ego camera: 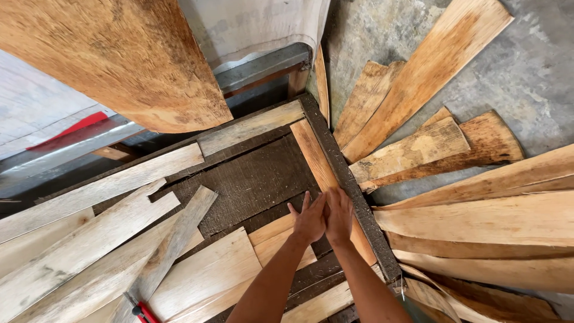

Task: Use a utility knife to cut or score thin wooden slats/veneer pieces in a workshop environment.

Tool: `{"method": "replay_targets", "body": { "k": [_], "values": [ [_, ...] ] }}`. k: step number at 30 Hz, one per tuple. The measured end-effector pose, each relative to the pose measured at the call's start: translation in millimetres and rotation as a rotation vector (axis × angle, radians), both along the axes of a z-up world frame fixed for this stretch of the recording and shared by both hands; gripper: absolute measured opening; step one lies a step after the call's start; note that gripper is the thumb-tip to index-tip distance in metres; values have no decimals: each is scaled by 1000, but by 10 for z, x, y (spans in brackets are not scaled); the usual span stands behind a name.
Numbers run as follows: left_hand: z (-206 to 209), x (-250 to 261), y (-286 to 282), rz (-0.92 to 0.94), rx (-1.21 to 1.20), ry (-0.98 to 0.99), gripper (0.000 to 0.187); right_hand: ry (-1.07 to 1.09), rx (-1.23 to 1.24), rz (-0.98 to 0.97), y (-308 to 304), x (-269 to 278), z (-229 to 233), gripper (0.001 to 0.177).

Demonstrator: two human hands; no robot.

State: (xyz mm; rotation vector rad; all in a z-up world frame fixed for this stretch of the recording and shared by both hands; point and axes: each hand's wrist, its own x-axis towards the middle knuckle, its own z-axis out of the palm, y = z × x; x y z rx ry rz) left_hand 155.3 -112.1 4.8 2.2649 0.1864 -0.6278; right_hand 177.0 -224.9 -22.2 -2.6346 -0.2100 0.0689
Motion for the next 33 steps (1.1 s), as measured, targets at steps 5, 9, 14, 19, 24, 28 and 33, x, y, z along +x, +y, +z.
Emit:
{"method": "replay_targets", "body": {
  "k": [5, 9, 14, 19, 24, 28, 33],
  "values": [
    [-135, -61, -4, -14, 8, -31, 72, -118, -57, 86, -11, -258, -236, 74],
    [-189, -93, -21, 29, -21, -61, 74, -79, -89, 52, -27, -293, -335, 75],
    [-108, -62, -30, -11, -10, -21, 73, -22, -120, 28, -59, -244, -225, 72],
    [-7, -26, -30, -25, -16, 11, 76, -3, -162, 4, -67, -240, -252, 71],
    [89, -18, -11, -23, -33, 37, 80, 21, -162, -20, -62, -233, -241, 70],
    [48, -39, 16, 18, -70, 23, 71, 43, -137, 1, -43, -211, -118, 70],
    [-160, -177, 94, 55, -100, -93, 68, 52, -142, -4, -16, -228, -125, 63]
  ]
}}
